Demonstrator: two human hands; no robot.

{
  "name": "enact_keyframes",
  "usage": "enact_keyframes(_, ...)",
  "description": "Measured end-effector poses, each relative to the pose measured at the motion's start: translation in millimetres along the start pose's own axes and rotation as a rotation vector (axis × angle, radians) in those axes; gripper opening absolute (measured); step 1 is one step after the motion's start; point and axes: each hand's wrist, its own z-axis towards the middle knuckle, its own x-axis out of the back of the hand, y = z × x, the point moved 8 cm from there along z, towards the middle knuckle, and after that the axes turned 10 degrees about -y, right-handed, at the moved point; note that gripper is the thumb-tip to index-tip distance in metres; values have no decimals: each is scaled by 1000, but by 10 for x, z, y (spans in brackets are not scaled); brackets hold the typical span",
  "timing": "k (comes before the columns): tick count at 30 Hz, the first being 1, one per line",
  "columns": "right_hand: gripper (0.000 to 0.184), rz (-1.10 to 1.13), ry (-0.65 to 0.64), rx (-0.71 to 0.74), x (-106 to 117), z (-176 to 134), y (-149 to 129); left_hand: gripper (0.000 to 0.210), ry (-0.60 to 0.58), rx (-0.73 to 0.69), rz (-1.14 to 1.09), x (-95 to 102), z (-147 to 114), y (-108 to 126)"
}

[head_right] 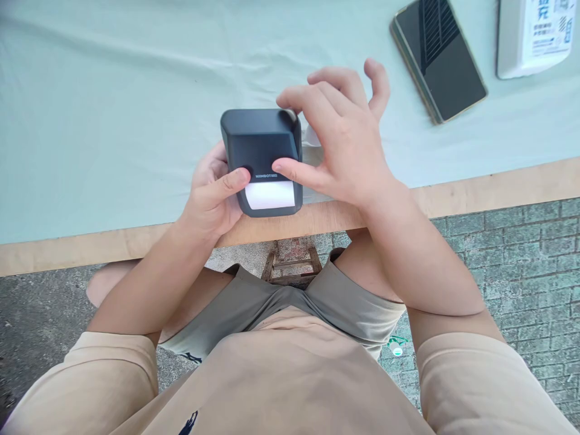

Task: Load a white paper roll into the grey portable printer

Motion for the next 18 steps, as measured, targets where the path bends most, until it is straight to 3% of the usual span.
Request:
enact_keyframes(7,68,64,-142,25,-60,3,-7,49,-2,-11,-13,9,-12,-5)
enact_keyframes(18,70,41,-117,24,-51,-20,-33,51,0,-16,-29,-3,-3,11)
